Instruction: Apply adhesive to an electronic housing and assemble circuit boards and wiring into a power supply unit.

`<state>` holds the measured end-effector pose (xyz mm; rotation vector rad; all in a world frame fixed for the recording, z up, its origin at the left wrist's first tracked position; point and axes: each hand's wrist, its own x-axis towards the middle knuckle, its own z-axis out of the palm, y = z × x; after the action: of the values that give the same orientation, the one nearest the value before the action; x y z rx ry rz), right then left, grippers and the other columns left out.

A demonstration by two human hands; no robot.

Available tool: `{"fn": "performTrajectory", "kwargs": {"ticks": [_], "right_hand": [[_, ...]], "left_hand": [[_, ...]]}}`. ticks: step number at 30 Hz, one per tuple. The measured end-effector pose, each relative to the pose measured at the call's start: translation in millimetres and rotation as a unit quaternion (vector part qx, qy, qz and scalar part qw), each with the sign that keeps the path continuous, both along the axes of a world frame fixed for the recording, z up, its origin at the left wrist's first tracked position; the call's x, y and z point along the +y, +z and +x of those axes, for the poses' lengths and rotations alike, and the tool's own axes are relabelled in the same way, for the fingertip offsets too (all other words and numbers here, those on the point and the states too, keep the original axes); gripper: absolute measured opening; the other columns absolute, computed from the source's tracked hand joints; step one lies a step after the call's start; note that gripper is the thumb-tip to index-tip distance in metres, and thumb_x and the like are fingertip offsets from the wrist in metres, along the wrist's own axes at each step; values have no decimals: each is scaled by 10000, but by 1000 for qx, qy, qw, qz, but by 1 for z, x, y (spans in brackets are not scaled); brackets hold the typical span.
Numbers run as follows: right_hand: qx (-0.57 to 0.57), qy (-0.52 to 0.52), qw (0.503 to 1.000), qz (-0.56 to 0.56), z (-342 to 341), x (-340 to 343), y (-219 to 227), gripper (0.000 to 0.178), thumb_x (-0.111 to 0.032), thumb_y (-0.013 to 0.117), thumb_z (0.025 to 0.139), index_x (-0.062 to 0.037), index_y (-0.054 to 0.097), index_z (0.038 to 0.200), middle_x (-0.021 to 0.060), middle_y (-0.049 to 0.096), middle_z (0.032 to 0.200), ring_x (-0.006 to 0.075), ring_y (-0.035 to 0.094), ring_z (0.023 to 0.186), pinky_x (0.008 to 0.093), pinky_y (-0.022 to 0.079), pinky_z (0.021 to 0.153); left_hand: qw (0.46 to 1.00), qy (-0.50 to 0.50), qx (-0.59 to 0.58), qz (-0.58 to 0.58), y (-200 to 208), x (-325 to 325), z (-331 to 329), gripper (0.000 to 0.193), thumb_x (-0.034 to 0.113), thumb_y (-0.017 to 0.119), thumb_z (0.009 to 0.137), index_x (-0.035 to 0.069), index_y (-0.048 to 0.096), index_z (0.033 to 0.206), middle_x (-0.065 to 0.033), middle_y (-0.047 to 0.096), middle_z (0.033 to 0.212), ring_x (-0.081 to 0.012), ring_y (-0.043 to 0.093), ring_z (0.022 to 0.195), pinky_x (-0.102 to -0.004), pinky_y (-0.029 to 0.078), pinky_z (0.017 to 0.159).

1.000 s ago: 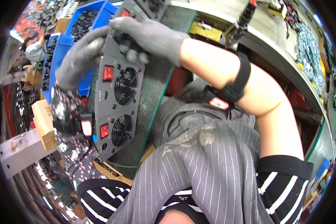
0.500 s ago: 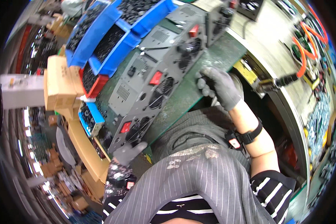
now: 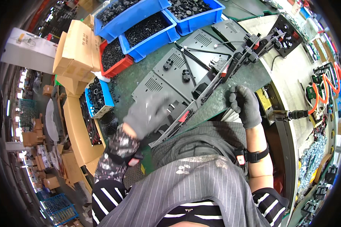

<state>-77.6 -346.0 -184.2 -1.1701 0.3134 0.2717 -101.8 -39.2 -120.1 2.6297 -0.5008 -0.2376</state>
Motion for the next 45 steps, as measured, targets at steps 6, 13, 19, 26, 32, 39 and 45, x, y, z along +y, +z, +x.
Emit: {"fn": "performTrajectory", "kwargs": {"ticks": [6,13,19,26,32,39,45], "right_hand": [[-35,9,996,-87,-10,13,11,281,-290,453,917,-39,579,926,16,565,676,67,483,500,183,315,433],[-214,-32,954,-208,-31,25,54,172,-149,538,895,-17,568,1001,35,577,768,72,522,613,200,409,523],[-450,18,813,-369,-20,80,123,465,-61,727,760,-11,532,1179,79,622,929,130,604,836,262,492,712],[-504,55,769,-390,0,92,124,313,-154,676,802,-11,572,1060,103,633,917,178,637,801,312,511,707],[-345,-44,936,-57,-9,59,104,361,-171,646,808,-45,479,1102,4,498,853,35,414,587,162,323,475],[-206,-97,974,14,-17,35,69,340,-155,608,783,-103,486,1096,-9,519,864,37,420,604,159,325,497],[-188,-122,972,-73,-24,17,71,239,-114,537,795,-95,508,1031,-35,435,758,43,394,586,185,311,493]], "left_hand": [[995,40,40,86,-2,-40,86,485,378,588,802,97,550,1196,-142,592,1141,-316,577,1044,-411,455,896],[979,45,105,-167,-23,-47,120,516,321,700,748,51,564,1166,-120,648,947,-204,631,853,-324,503,756],[812,-52,250,-524,63,-53,71,455,241,725,796,-11,546,1129,-64,636,892,-117,607,744,-227,497,626],[821,-68,263,-503,82,-20,34,419,255,674,836,-5,574,1149,-82,644,970,-134,610,875,-267,497,751],[940,287,-177,46,54,107,28,184,250,573,850,150,681,960,-92,679,915,-267,644,893,-342,493,779],[832,531,45,153,7,235,11,335,419,563,833,163,693,1007,-142,642,1077,-324,605,1007,-424,467,872],[907,303,-73,283,-31,238,50,381,391,518,844,58,701,848,-185,665,860,-366,620,881,-435,468,753]]}}
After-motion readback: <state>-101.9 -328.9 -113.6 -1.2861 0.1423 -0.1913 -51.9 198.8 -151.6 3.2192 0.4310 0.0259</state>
